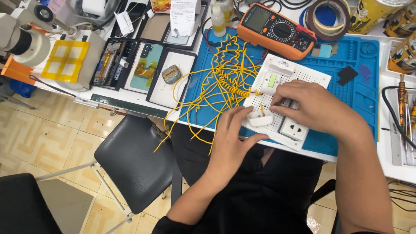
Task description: The person uses a multimeter to test a white power strip on a cluttered workbench. They rotate the dial on the multimeter and use the probes to check the outlets. The person then handles a yellow coiled wire, stripping the ends and twisting them together.
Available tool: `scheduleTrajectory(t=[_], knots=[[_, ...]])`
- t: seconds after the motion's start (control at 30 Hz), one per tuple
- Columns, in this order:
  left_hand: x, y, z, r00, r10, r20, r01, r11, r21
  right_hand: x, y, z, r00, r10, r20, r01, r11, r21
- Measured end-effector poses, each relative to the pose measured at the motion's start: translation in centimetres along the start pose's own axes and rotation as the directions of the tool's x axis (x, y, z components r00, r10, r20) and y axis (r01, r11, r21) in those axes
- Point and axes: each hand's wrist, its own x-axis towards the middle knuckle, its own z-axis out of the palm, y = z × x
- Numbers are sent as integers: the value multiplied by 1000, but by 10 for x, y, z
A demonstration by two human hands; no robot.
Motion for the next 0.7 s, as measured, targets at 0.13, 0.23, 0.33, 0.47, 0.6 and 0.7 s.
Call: scheduleTrajectory(t=[0.13, 0.23, 0.33, 0.47, 0.6, 0.7], knots=[[-3, 8, 23, 986, 96, -133, -83, 991, 105, -4, -4, -6, 997, 72, 26, -73, 997, 25], [2, 14, 16, 990, 81, -118, -71, 994, 85, -6, -9, -12, 985, 171, -1, -170, 981, 88], [4, 16, -12, 997, 16, -70, -18, 1000, -20, -7, -6, -15, 979, 194, -58, -188, 978, 84], [2, -14, -63, 959, -47, -279, 126, 955, 270, -10, 1, -14, 890, 365, -273, -342, 931, 129], [-3, -52, -108, 915, -133, -380, 299, 858, 419, -27, 2, -22, 863, 414, -289, -389, 910, 142], [-20, -72, -121, 891, -119, -438, 323, 844, 428, -43, -3, -15, 889, 386, -244, -344, 918, 198]])
